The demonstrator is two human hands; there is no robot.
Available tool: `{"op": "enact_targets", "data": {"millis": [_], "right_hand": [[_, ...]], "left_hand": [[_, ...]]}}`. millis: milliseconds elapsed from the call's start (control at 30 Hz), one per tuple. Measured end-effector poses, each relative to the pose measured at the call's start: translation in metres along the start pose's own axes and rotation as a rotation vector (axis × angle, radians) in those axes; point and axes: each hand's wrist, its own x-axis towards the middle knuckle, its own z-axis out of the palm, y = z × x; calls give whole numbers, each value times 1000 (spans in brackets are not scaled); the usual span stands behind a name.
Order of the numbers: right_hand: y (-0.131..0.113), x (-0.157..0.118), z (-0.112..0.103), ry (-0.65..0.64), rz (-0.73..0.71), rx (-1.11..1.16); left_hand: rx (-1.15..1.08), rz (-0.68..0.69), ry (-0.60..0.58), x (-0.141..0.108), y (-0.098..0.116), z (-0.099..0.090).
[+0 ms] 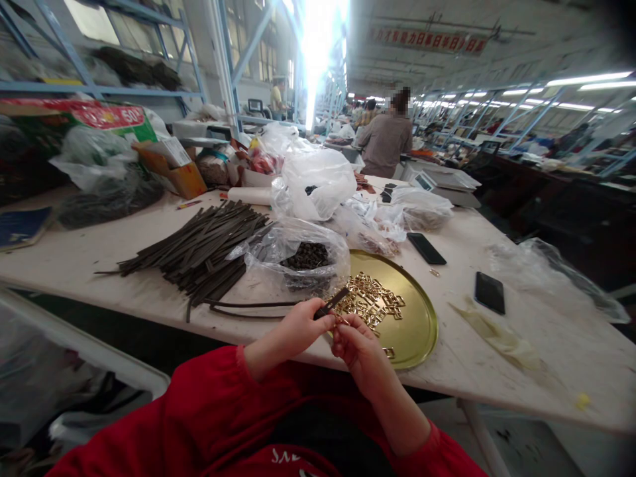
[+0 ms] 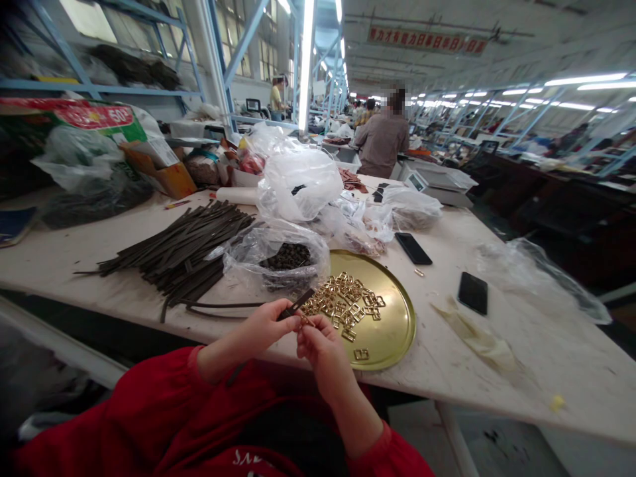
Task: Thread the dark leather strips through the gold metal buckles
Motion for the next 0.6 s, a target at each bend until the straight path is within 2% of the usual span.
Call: {"op": "enact_targets", "data": {"millis": [133, 300, 433, 600], "right_hand": [[1, -2, -2, -25, -12, -135], [-3, -2, -4, -7, -131, -285], [-1, -1, -4, 67, -172, -239], [4, 1, -1, 112, -152, -53]], "left_hand": [[56, 15, -8, 0, 1, -4], [9, -8, -31, 0, 4, -5], [-107, -35, -46, 0, 7, -1], [-104, -43, -21, 2, 3, 5]]}}
